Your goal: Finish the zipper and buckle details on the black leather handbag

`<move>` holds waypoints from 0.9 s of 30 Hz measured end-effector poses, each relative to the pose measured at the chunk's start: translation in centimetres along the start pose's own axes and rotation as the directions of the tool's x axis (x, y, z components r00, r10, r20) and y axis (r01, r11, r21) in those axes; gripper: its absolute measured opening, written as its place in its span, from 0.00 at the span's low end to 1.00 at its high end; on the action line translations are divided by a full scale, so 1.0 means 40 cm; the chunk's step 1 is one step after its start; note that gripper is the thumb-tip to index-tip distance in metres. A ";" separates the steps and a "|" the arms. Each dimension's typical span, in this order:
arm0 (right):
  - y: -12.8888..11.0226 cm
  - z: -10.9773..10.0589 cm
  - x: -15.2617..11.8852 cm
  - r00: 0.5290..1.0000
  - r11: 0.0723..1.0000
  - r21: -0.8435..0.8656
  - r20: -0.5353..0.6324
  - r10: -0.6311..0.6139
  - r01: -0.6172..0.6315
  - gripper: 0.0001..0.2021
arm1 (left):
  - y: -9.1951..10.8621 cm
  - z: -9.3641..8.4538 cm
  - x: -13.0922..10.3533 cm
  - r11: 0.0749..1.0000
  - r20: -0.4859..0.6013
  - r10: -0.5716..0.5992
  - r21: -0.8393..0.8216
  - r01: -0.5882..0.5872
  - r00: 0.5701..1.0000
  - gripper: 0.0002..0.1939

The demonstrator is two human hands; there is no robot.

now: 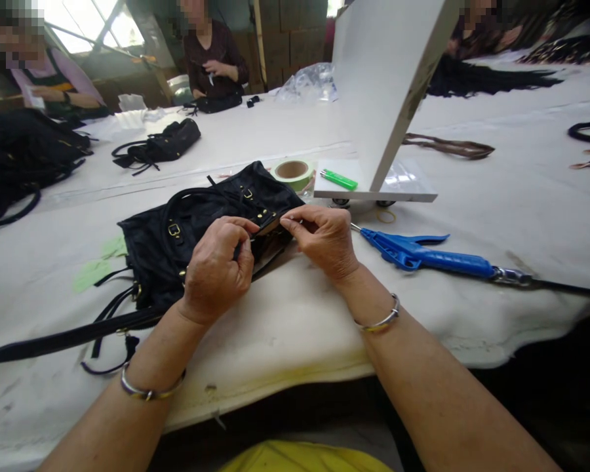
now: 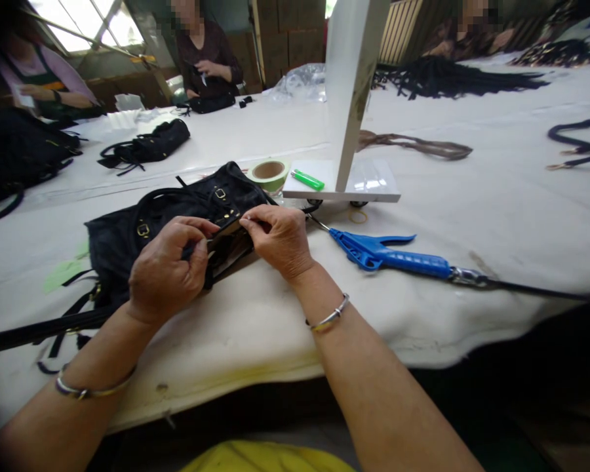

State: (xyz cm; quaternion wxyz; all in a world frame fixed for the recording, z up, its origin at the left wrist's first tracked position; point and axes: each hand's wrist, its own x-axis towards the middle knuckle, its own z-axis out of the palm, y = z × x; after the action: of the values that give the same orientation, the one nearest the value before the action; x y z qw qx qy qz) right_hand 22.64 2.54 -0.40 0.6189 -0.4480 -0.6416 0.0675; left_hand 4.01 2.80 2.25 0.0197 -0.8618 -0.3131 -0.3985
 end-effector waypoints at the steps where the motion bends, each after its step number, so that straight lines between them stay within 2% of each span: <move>1: -0.001 0.000 0.000 1.000 1.000 0.022 -0.003 0.014 -0.014 0.03 | 0.002 0.003 0.005 1.000 -0.008 -0.008 0.004 0.008 1.000 0.04; 7: -0.010 -0.004 0.001 0.983 0.975 0.125 0.035 0.182 -0.185 0.03 | 0.020 0.022 0.032 0.998 -0.098 -0.006 0.057 0.011 0.995 0.05; 12: -0.012 -0.009 0.002 0.979 0.965 0.166 0.041 0.202 -0.206 0.02 | 0.041 0.037 0.019 0.993 -0.030 -0.090 0.067 0.092 0.995 0.05; 15: -0.008 -0.009 0.003 0.969 0.954 0.175 0.063 0.237 -0.245 0.02 | 0.049 0.039 0.017 0.990 0.054 -0.140 0.001 0.140 0.989 0.06; 17: -0.006 -0.010 0.005 0.960 0.941 0.192 0.079 0.268 -0.279 0.02 | 0.048 0.035 0.029 0.977 0.107 -0.204 -0.043 0.210 0.973 0.06; 21: -0.003 -0.017 0.009 0.951 0.921 0.239 0.115 0.288 -0.308 0.04 | 0.037 0.023 0.070 0.928 0.125 -0.366 -0.020 0.371 0.922 0.04; 24: -0.001 -0.024 0.007 0.937 0.900 0.272 0.175 0.301 -0.340 0.06 | 0.024 0.023 0.084 0.898 0.168 -0.424 -0.044 0.437 0.890 0.05; 27: 0.001 -0.026 0.002 0.920 0.872 0.314 0.240 0.310 -0.375 0.07 | 0.011 0.035 0.078 0.851 0.246 -0.455 -0.163 0.499 0.856 0.06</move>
State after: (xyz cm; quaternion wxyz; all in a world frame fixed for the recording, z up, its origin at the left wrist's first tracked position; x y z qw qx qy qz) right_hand 23.57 2.14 -0.12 0.6061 -0.4282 -0.5828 0.3312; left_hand 6.72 4.48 3.58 -0.2076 -0.7886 -0.4720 -0.3350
